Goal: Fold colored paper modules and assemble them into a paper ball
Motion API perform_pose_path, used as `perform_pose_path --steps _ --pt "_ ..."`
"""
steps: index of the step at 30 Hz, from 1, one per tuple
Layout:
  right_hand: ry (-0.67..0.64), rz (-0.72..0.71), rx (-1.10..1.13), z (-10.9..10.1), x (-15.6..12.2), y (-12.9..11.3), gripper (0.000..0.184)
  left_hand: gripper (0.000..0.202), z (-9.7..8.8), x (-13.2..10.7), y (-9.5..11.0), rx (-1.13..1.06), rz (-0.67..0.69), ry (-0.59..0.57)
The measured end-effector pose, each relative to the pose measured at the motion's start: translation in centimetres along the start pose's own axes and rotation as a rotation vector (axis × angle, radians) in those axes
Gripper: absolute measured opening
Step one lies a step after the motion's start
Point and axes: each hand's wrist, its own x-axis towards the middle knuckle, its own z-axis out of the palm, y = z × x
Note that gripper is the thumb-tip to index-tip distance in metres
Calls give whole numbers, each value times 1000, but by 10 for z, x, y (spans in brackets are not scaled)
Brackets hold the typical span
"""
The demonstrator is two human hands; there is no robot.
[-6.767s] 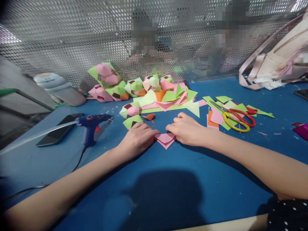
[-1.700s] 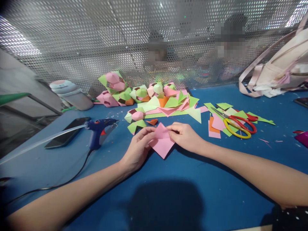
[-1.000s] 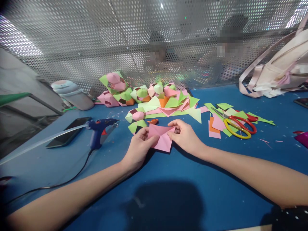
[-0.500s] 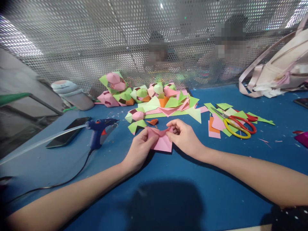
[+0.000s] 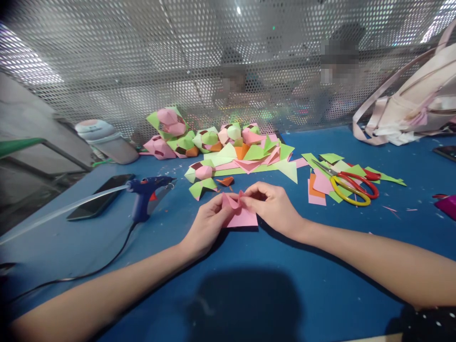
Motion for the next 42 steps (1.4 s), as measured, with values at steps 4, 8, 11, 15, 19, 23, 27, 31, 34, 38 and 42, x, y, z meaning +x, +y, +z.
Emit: perform_pose_path --steps 4,8,11,15,19,23,27,31,34,38,42 --pt "-23 -43 -21 -1 0 -4 9 17 2 -1 2 -25 -9 -28" --pt "-60 -28 -18 -2 -1 -8 11 17 3 -2 3 9 -15 -35" --pt "-66 16 11 -1 0 -9 12 18 3 -3 3 31 -10 -46" --pt "-72 90 52 0 1 -9 13 18 4 -3 4 59 -8 -32" --pt "-86 124 87 1 1 -6 13 17 5 -3 5 47 -9 -15" --pt "-104 91 64 1 1 -6 13 18 5 -3 3 56 -10 -13" --pt "-121 12 -49 0 -1 -9 16 18 4 -2 0 85 -20 -14" --pt "-125 -60 -168 2 -3 -8 8 18 4 -2 -1 109 -25 14" --pt "-104 -106 -233 3 -4 -6 8 19 6 -3 2 128 -34 27" --pt "-123 -102 -248 3 -4 -7 11 18 5 -4 4 114 -31 10" --pt "-137 -135 -259 3 -4 -3 11 23 4 -4 3 100 -31 11"
